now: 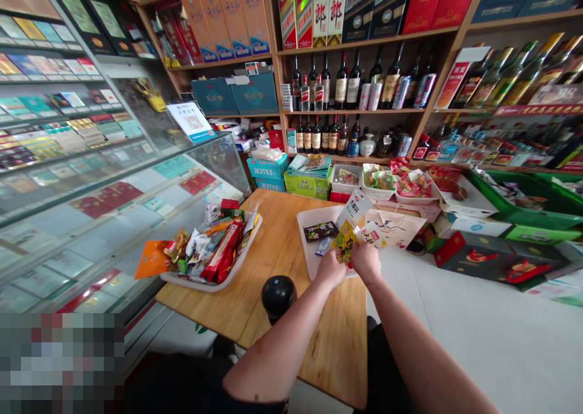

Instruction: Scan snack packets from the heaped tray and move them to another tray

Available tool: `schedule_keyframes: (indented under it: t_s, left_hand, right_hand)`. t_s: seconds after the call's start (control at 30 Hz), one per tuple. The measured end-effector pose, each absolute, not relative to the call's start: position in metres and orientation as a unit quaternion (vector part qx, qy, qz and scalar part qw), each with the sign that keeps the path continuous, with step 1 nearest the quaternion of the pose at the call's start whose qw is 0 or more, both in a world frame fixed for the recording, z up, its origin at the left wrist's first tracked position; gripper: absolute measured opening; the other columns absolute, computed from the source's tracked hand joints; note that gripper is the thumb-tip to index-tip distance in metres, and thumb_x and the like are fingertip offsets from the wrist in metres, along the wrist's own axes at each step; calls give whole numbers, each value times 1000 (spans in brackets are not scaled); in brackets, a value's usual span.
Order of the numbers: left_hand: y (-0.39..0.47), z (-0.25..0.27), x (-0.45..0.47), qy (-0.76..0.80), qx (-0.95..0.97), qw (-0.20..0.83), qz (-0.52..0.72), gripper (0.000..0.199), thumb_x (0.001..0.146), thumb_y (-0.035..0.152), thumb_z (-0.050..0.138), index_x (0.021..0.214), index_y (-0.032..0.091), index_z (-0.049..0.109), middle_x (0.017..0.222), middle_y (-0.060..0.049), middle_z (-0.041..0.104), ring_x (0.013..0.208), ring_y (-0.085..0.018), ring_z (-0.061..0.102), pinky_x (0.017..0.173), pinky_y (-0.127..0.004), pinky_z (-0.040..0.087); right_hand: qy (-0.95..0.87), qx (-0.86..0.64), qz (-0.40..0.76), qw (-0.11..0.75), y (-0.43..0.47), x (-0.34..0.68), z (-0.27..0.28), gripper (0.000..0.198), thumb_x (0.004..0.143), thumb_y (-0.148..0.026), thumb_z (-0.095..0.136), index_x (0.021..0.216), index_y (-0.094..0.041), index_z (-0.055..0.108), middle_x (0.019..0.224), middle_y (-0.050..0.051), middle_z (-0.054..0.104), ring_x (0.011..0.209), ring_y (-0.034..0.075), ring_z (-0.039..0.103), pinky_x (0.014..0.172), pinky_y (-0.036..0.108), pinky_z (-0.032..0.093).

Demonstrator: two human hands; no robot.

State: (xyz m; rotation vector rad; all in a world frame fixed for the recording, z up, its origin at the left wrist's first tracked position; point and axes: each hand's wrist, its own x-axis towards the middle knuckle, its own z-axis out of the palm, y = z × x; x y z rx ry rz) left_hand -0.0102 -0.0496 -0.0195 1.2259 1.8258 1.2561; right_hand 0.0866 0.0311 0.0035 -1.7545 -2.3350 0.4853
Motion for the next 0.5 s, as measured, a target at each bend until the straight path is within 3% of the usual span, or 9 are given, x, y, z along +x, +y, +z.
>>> schedule_keyframes:
  t_s: [0.17, 0.27, 0.37, 0.43, 0.5]
  left_hand:
    - [-88, -4, 0, 695, 513, 280, 419, 37, 86, 17, 62, 122, 15, 65, 123, -16, 71, 116, -29, 66, 102, -38, 50]
    - [-113, -1, 4, 685, 573, 234, 384, 42, 87, 19, 59, 128, 14, 61, 127, -17, 68, 120, -30, 63, 106, -41, 48]
    - [-131, -4, 6, 682, 627, 194, 322, 42, 85, 20, 61, 126, 14, 62, 125, -17, 67, 120, -30, 61, 109, -42, 45]
    - [-137, -6, 7, 693, 642, 168, 282, 46, 84, 22, 62, 128, 13, 60, 129, -17, 64, 125, -32, 56, 112, -44, 42]
    - [-140, -8, 6, 695, 652, 152, 263, 49, 85, 23, 60, 133, 13, 57, 134, -17, 60, 129, -32, 53, 114, -47, 39]
  right_hand:
    - [-741, -637, 159, 139, 16, 105, 12, 37, 97, -26, 43, 117, -6, 67, 104, 22, 70, 97, 29, 71, 85, 35, 52]
    - [-713, -649, 113, 240, 1, 110, 18, 47, 95, -31, 48, 137, -11, 55, 123, 20, 62, 105, 28, 66, 88, 35, 50]
    - [-719, -602, 85, 336, -9, 102, 25, 46, 93, -31, 49, 136, -15, 55, 132, 19, 55, 117, 29, 60, 96, 38, 48]
    - [-724, -562, 157, 367, -10, 88, 27, 35, 91, -29, 52, 122, -16, 63, 127, 17, 59, 119, 29, 58, 100, 38, 47]
    - [-666, -546, 357, 362, -5, 66, 24, 20, 88, -25, 58, 103, -17, 67, 110, 13, 67, 110, 26, 62, 96, 36, 50]
